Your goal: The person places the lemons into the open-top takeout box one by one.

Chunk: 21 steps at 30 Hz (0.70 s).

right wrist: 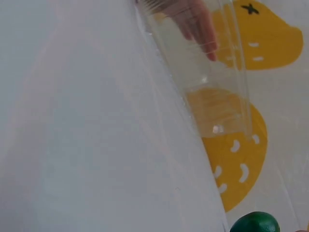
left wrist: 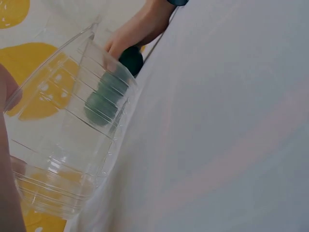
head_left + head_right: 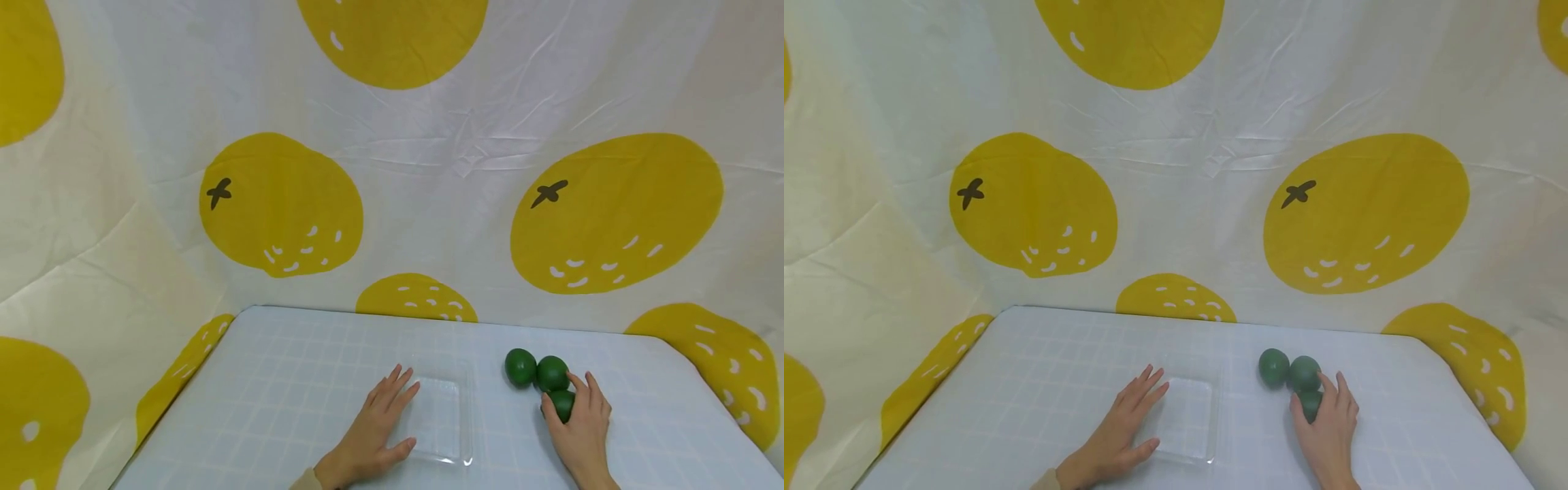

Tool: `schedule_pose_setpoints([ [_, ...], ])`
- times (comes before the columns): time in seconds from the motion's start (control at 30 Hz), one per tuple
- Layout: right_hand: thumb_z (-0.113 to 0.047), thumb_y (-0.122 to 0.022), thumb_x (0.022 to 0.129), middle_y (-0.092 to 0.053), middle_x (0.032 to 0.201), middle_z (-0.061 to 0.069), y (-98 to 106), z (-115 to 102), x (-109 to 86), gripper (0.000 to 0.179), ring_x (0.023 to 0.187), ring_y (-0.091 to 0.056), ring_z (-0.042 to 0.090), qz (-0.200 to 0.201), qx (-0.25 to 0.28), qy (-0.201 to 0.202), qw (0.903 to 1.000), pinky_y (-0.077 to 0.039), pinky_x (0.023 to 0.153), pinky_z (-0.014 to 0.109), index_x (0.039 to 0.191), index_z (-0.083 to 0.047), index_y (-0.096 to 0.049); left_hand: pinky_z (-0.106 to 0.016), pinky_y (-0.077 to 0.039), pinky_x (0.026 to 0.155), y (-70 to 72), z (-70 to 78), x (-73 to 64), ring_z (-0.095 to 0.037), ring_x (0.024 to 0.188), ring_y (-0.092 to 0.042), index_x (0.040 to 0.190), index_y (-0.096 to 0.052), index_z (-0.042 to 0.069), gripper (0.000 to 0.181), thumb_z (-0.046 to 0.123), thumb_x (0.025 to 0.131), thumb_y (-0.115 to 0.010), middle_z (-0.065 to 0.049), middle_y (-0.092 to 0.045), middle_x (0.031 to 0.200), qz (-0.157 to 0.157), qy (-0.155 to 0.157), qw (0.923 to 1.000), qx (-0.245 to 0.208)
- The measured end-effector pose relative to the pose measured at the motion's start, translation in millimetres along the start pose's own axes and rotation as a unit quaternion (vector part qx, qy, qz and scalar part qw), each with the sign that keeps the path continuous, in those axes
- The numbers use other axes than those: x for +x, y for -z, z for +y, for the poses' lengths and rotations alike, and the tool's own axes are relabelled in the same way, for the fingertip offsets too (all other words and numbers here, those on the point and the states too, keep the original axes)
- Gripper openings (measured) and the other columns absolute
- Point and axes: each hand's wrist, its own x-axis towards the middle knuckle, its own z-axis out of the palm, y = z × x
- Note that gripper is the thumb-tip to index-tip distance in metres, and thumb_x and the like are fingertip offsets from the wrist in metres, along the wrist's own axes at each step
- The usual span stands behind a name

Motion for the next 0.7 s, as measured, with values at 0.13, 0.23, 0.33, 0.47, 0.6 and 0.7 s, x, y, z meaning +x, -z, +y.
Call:
schedule_pose_setpoints([
  [0.13,-0.017,-0.070,0.086,-0.019,0.148,0.037,0.7,-2.2,-1.7,0.066,0.131,-0.019,0.057,-0.016,-0.003,-0.025,0.9995,-0.017,0.100,0.069,0.137,0.009,-0.036,-0.058,-0.024,0.110,0.2,-0.2,0.3,-0.036,0.149,-0.021,0.156,-0.030,0.012,0.074,0.044,0.093,-0.052,-0.010,-0.022,0.163,-0.001,0.001,1.0000,0.000],
  [0.23,-0.018,-0.072,0.084,-0.020,0.145,0.036,-0.4,-4.0,-3.7,0.071,0.128,-0.021,0.054,-0.019,-0.005,-0.042,0.9989,-0.021,0.097,0.067,0.138,0.009,-0.034,-0.059,-0.026,0.110,-0.3,-0.6,0.4,-0.037,0.148,-0.022,0.155,-0.032,0.009,0.076,0.042,0.091,-0.056,-0.010,-0.023,0.162,0.002,0.001,1.0000,0.001],
  [0.33,-0.017,-0.074,0.082,-0.020,0.140,0.035,-2.4,-6.0,-7.3,0.073,0.125,-0.021,0.052,-0.025,-0.009,-0.059,0.9979,-0.023,0.094,0.065,0.137,0.009,-0.032,-0.059,-0.027,0.110,-0.8,-0.9,-0.2,-0.037,0.148,-0.022,0.154,-0.033,0.007,0.076,0.041,0.090,-0.057,-0.010,-0.023,0.162,0.002,0.002,1.0000,-0.001],
  [0.47,-0.011,-0.074,0.081,-0.021,0.133,0.034,-3.8,-9.6,-12.7,0.072,0.121,-0.021,0.051,-0.031,-0.006,-0.067,0.9973,-0.024,0.091,0.063,0.136,0.009,-0.032,-0.060,-0.029,0.109,-0.9,-1.0,-0.8,-0.036,0.148,-0.022,0.155,-0.031,0.009,0.075,0.044,0.092,-0.055,-0.010,-0.024,0.162,0.001,0.005,1.0000,-0.005],
  [0.6,-0.008,-0.076,0.079,-0.024,0.133,0.033,-3.0,-15.6,-17.6,0.072,0.120,-0.023,0.050,-0.029,0.004,-0.070,0.9971,-0.026,0.091,0.062,0.136,0.007,-0.034,-0.060,-0.029,0.109,-0.7,-0.6,-0.8,-0.035,0.148,-0.022,0.154,-0.034,0.007,0.074,0.046,0.093,-0.052,-0.009,-0.024,0.162,0.002,0.008,0.9999,-0.007],
  [0.7,-0.010,-0.079,0.078,-0.027,0.135,0.030,-3.0,-22.1,-21.0,0.073,0.122,-0.025,0.048,-0.021,0.014,-0.077,0.9967,-0.028,0.092,0.062,0.136,0.004,-0.037,-0.059,-0.029,0.110,-0.1,-0.2,-0.9,-0.035,0.148,-0.022,0.152,-0.037,0.005,0.073,0.046,0.093,-0.052,-0.009,-0.024,0.162,0.001,0.010,0.9999,-0.006],
])
